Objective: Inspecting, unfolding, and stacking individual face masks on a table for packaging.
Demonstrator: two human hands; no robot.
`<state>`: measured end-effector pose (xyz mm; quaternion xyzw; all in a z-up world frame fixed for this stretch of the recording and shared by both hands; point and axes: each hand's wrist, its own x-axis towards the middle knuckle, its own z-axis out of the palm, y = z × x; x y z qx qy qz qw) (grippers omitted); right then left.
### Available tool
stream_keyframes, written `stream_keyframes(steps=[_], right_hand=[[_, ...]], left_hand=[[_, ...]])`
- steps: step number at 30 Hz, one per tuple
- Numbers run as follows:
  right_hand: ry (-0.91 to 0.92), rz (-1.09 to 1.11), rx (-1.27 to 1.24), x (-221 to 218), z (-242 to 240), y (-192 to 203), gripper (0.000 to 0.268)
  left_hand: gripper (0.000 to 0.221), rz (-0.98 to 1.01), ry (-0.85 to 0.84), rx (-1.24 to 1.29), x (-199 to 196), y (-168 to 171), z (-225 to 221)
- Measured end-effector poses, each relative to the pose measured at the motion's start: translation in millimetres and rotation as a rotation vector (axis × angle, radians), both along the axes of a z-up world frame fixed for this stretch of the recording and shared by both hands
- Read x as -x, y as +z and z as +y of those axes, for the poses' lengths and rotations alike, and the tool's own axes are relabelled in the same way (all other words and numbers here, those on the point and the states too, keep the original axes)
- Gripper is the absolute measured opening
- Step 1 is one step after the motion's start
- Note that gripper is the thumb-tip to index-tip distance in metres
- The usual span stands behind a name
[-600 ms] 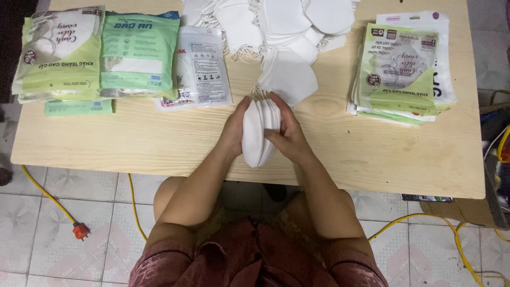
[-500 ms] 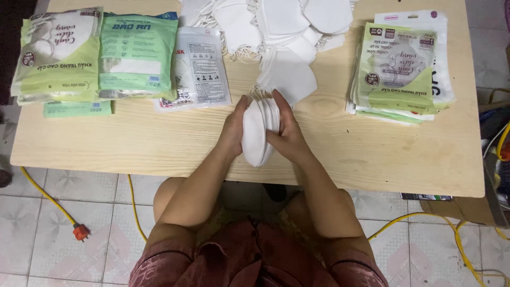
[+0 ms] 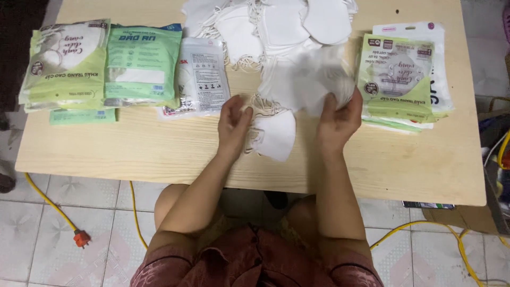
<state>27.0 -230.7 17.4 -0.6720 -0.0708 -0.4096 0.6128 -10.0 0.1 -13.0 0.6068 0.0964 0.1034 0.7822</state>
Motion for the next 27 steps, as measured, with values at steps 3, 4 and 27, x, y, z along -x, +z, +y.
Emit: stream_keyframes(steps=[3,4,27], right_hand=[[0.345,0.152,-0.436,12.0,16.6,-23.4,0.049],[0.335,0.152,-0.434,23.6,26.1,-2.6,0.049],[0.283,1.199,0.678,34.0,30.0,12.2,0.074]], left_hand=[[0.067,-0.129,-0.22,0.039,0.4,-7.9,8.4],[0.067,-0.127,-0.229,0.042,2.9,-8.2,8.7],[0.031,0.083,-0.019,0.795,-6.0,47.1,53.9]])
